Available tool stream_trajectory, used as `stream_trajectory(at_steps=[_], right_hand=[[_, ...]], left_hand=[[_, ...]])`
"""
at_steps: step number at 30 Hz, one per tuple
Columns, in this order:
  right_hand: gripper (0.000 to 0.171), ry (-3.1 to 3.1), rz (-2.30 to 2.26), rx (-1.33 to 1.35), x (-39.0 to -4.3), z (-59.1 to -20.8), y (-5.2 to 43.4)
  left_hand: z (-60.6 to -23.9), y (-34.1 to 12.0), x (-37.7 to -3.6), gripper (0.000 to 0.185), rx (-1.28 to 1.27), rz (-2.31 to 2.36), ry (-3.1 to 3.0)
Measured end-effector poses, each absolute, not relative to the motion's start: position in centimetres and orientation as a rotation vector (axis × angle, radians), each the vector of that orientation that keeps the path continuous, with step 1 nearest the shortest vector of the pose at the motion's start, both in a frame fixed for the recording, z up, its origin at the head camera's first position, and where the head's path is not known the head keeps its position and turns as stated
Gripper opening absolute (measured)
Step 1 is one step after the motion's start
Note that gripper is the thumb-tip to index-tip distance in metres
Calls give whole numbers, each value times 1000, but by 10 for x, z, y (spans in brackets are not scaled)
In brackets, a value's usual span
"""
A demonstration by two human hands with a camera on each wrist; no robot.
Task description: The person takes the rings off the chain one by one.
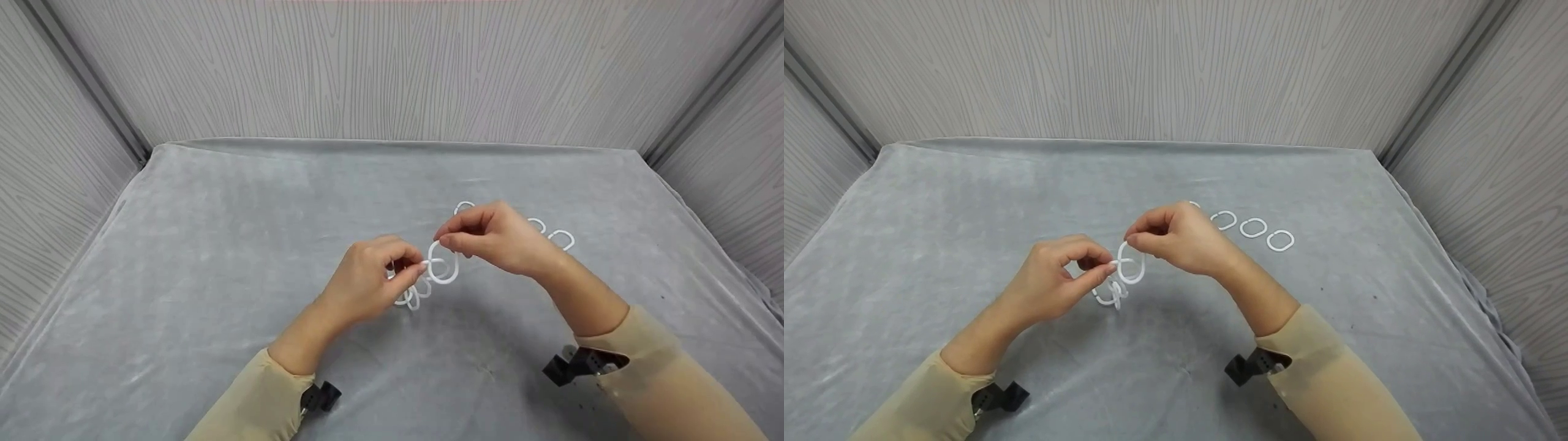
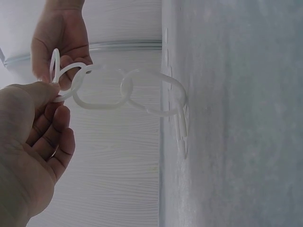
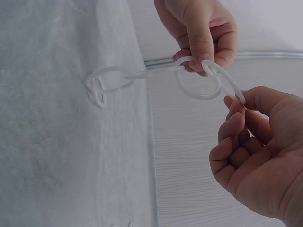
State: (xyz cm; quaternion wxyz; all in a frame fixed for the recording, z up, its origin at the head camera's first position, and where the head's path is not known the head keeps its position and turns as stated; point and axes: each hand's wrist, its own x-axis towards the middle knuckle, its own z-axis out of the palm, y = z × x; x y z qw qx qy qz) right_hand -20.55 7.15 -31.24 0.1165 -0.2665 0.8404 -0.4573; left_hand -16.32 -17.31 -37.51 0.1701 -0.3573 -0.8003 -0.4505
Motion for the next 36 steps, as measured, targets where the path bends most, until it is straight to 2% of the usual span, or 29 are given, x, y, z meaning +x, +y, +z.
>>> stream_trajectory(at_steps=[36], right_hand=[[10,2469,-1301,-981,-204,-306,72]], left_hand=[[-371,-173,-164,8,-1020,-1289,-2289]])
